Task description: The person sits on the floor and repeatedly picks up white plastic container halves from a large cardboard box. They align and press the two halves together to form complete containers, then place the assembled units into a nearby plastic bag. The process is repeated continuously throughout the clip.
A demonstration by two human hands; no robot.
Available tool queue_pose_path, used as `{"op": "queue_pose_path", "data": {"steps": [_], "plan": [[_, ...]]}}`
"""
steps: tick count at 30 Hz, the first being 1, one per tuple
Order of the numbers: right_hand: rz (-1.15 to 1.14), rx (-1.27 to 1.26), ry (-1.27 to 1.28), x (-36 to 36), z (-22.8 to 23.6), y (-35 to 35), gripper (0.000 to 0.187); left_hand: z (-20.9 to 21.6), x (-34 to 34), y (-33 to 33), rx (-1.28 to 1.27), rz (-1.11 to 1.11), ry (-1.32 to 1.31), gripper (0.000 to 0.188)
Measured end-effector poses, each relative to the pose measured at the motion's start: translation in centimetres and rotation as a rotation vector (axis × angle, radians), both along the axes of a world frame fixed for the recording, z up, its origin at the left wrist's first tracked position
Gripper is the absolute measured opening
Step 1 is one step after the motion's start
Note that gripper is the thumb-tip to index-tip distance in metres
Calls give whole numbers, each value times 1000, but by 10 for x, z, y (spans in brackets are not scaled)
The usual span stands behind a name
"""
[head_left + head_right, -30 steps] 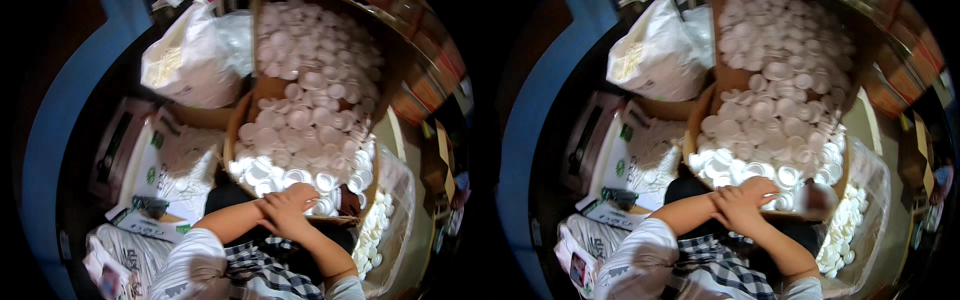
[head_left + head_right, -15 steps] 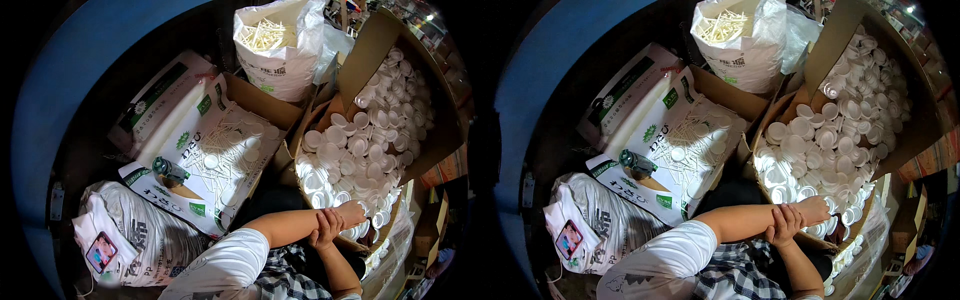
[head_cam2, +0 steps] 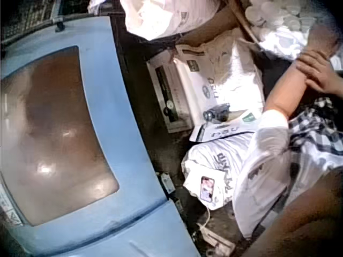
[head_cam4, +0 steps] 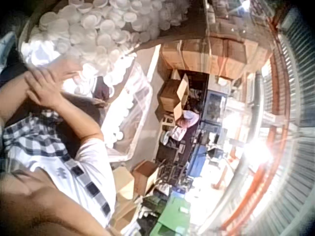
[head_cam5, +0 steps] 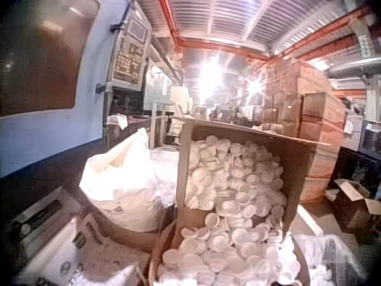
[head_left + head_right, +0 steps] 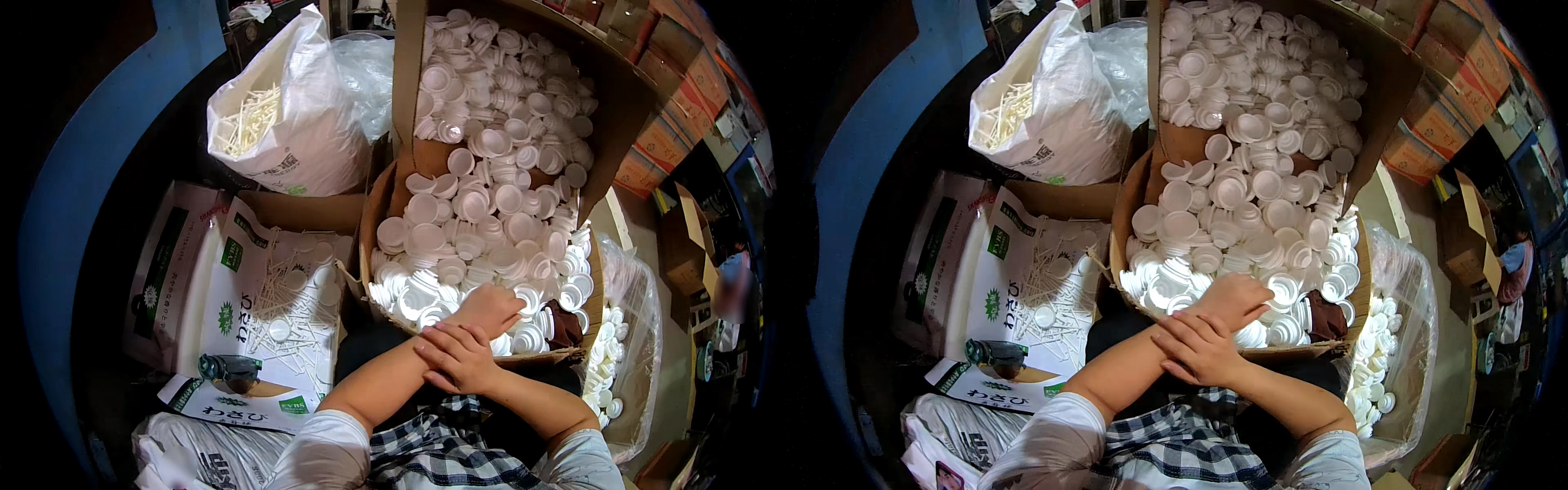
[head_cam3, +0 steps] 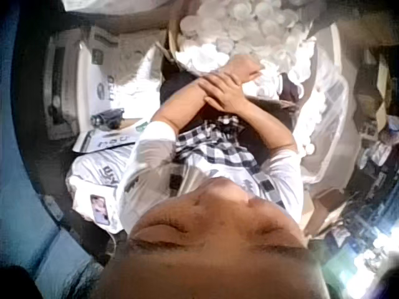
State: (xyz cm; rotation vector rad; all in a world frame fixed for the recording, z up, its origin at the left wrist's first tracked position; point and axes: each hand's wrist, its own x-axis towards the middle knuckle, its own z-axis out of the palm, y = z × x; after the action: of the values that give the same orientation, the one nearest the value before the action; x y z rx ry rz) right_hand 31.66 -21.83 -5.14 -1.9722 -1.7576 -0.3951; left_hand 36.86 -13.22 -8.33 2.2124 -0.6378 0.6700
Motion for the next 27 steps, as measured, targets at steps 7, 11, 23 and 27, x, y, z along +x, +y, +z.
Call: {"op": "queue_pose_path", "data": {"steps": [7, 11, 23, 27], "plan": [[-73, -36, 334, 32, 28, -25, 50, 68, -75, 121, -675, 530, -69, 12], [-129, -580, 352, 53, 21, -28, 53, -22, -122, 223, -1191, 862, -275, 9], [-454, -432, 589, 71, 32, -49, 58, -271, -117, 345, -654, 1167, 708, 26], [-397, -355, 857, 97, 11, -27, 46, -326, -68, 391, -426, 1164, 882, 34]]}}
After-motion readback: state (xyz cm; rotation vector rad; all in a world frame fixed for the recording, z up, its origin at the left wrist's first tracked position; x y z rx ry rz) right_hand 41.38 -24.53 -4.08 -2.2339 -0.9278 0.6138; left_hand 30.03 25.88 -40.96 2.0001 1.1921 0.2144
